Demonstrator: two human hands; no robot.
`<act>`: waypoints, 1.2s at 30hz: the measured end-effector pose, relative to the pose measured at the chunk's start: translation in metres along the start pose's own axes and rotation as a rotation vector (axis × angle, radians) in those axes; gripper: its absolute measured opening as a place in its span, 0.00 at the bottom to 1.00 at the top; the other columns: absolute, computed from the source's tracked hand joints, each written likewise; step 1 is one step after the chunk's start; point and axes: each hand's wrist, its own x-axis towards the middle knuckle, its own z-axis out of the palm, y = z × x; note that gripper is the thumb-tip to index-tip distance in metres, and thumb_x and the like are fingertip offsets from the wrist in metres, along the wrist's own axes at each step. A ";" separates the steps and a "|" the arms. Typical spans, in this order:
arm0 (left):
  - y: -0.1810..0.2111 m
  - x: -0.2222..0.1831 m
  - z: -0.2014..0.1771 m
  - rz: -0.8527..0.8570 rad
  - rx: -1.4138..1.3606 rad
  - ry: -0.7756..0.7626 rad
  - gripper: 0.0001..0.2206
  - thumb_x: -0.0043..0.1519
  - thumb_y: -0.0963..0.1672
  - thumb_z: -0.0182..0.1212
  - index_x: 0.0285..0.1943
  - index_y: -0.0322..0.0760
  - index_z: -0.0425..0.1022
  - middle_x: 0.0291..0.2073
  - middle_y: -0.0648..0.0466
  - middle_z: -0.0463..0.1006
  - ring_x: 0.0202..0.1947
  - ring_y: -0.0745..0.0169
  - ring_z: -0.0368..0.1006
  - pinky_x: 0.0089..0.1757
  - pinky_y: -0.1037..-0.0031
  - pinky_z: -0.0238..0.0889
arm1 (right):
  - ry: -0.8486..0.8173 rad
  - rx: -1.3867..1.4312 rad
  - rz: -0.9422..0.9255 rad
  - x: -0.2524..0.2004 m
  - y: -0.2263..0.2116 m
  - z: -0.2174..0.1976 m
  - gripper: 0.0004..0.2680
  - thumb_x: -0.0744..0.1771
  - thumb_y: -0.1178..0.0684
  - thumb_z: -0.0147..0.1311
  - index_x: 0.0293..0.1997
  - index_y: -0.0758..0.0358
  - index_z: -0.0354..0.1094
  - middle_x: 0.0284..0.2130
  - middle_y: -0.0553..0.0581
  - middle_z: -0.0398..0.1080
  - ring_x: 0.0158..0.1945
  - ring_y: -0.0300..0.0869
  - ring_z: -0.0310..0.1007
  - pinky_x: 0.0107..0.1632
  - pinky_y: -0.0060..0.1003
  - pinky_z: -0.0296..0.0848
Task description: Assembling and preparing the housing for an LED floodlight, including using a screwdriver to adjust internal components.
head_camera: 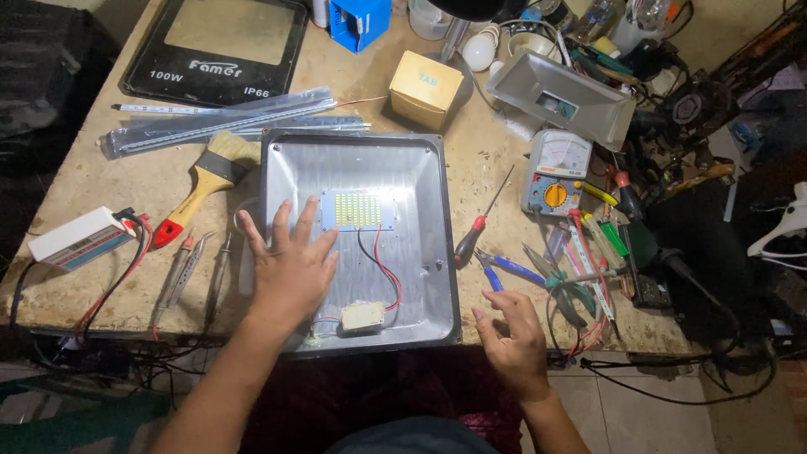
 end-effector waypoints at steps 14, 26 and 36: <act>0.012 0.007 -0.012 -0.023 -0.083 -0.091 0.19 0.66 0.56 0.41 0.58 0.65 0.77 0.78 0.52 0.52 0.76 0.40 0.41 0.62 0.20 0.14 | -0.006 0.004 -0.055 0.003 0.003 -0.001 0.11 0.67 0.54 0.60 0.54 0.63 0.72 0.44 0.59 0.71 0.46 0.46 0.73 0.52 0.38 0.75; 0.001 -0.013 0.006 0.059 -0.023 0.283 0.17 0.66 0.55 0.52 0.55 0.57 0.82 0.66 0.50 0.71 0.69 0.42 0.58 0.63 0.21 0.27 | 0.046 -0.046 -0.042 0.042 0.020 0.008 0.11 0.65 0.52 0.65 0.52 0.53 0.77 0.31 0.54 0.76 0.30 0.45 0.78 0.34 0.39 0.78; -0.022 -0.097 -0.032 -0.107 -0.391 0.705 0.10 0.64 0.40 0.75 0.35 0.34 0.75 0.47 0.44 0.83 0.51 0.47 0.78 0.60 0.56 0.63 | -0.489 -0.434 0.023 0.085 0.040 0.036 0.20 0.68 0.41 0.54 0.70 0.44 0.62 0.37 0.53 0.64 0.37 0.43 0.63 0.40 0.37 0.66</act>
